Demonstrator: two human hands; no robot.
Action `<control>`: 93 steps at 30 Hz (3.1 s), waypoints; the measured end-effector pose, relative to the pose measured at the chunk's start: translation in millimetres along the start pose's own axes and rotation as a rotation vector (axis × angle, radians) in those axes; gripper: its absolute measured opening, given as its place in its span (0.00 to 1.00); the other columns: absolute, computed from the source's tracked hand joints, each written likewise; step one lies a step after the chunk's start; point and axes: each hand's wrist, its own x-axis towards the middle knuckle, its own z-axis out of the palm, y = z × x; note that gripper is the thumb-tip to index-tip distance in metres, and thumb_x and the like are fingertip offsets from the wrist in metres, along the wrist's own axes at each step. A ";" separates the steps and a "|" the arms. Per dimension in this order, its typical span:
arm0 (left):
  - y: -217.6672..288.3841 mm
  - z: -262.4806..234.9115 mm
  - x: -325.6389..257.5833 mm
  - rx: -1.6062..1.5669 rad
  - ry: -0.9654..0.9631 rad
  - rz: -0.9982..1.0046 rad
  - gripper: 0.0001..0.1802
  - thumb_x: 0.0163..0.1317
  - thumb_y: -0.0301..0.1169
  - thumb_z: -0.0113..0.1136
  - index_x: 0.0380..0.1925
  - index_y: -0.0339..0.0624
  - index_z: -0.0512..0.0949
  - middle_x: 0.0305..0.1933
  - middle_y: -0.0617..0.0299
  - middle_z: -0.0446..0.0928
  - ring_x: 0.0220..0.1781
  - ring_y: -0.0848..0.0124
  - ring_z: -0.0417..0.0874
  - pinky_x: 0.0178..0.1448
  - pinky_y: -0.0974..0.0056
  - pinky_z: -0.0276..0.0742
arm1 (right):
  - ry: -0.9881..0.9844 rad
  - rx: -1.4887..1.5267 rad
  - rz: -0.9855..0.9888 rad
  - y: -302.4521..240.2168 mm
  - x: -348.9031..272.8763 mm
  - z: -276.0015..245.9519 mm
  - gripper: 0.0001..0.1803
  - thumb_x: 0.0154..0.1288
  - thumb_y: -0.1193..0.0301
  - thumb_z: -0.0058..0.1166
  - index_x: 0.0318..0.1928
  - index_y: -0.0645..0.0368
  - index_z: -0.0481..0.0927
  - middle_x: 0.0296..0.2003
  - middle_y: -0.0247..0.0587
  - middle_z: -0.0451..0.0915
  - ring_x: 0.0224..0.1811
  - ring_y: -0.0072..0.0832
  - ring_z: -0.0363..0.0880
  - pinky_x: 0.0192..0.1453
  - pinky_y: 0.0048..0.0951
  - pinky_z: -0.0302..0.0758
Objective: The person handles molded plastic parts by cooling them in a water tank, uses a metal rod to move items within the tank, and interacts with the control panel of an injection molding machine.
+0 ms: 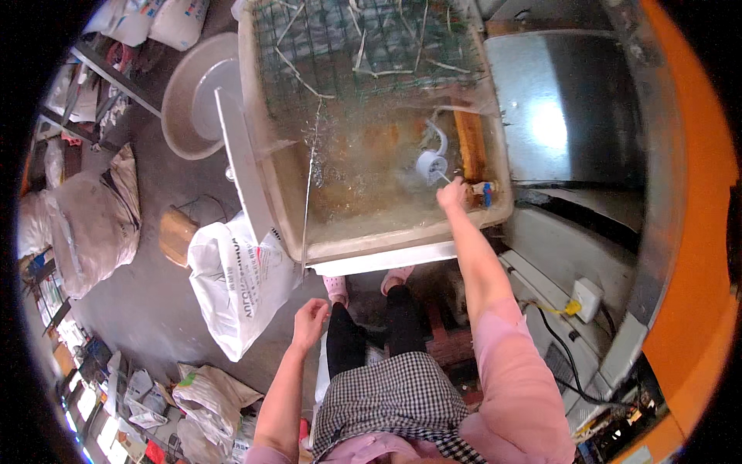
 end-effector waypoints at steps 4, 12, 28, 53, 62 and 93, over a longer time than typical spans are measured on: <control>-8.5 18.0 37.9 -0.007 0.012 0.012 0.09 0.60 0.28 0.51 0.35 0.33 0.72 0.27 0.62 0.74 0.27 0.78 0.74 0.33 0.72 0.71 | -0.015 -0.201 -0.028 3.3 49.6 32.5 0.22 0.56 0.69 0.49 0.51 0.62 0.66 0.49 0.56 0.68 0.51 0.46 0.69 0.52 0.44 0.66; 50.1 69.9 107.3 0.356 0.141 0.335 0.12 0.53 0.27 0.56 0.37 0.34 0.72 0.36 0.49 0.74 0.41 0.53 0.75 0.44 0.59 0.71 | 0.019 -0.177 -0.355 -8.8 26.1 41.0 0.15 0.60 0.63 0.45 0.31 0.61 0.80 0.29 0.54 0.78 0.34 0.47 0.78 0.39 0.43 0.73; 110.8 65.3 162.7 -0.086 0.201 0.245 0.21 0.58 0.30 0.50 0.47 0.29 0.59 0.35 0.48 0.73 0.28 0.64 0.81 0.28 0.65 0.77 | -0.215 0.731 -0.545 -65.3 -146.9 -12.3 0.35 0.56 0.61 0.54 0.59 0.63 0.55 0.36 0.51 0.76 0.37 0.38 0.77 0.40 0.33 0.72; 129.8 44.3 105.8 0.994 0.196 0.830 0.26 0.46 0.41 0.60 0.44 0.41 0.69 0.38 0.57 0.69 0.47 0.59 0.66 0.48 0.54 0.58 | -0.535 0.866 -0.557 -63.4 -156.0 4.2 0.21 0.56 0.69 0.53 0.49 0.65 0.69 0.35 0.42 0.78 0.34 0.21 0.76 0.37 0.25 0.73; 112.9 50.8 109.1 0.519 0.273 0.673 0.24 0.45 0.32 0.58 0.46 0.37 0.71 0.42 0.53 0.72 0.49 0.57 0.67 0.51 0.55 0.61 | -0.193 0.630 -0.644 -66.1 -171.7 6.6 0.25 0.50 0.65 0.58 0.47 0.64 0.68 0.33 0.53 0.77 0.35 0.40 0.78 0.41 0.33 0.72; -18.0 -146.0 35.5 0.421 1.381 0.222 0.22 0.53 0.28 0.55 0.49 0.36 0.66 0.45 0.43 0.68 0.49 0.50 0.68 0.52 0.55 0.65 | -0.151 0.281 -0.582 -97.0 -92.5 159.1 0.13 0.53 0.65 0.53 0.36 0.60 0.76 0.29 0.42 0.79 0.33 0.35 0.78 0.39 0.33 0.73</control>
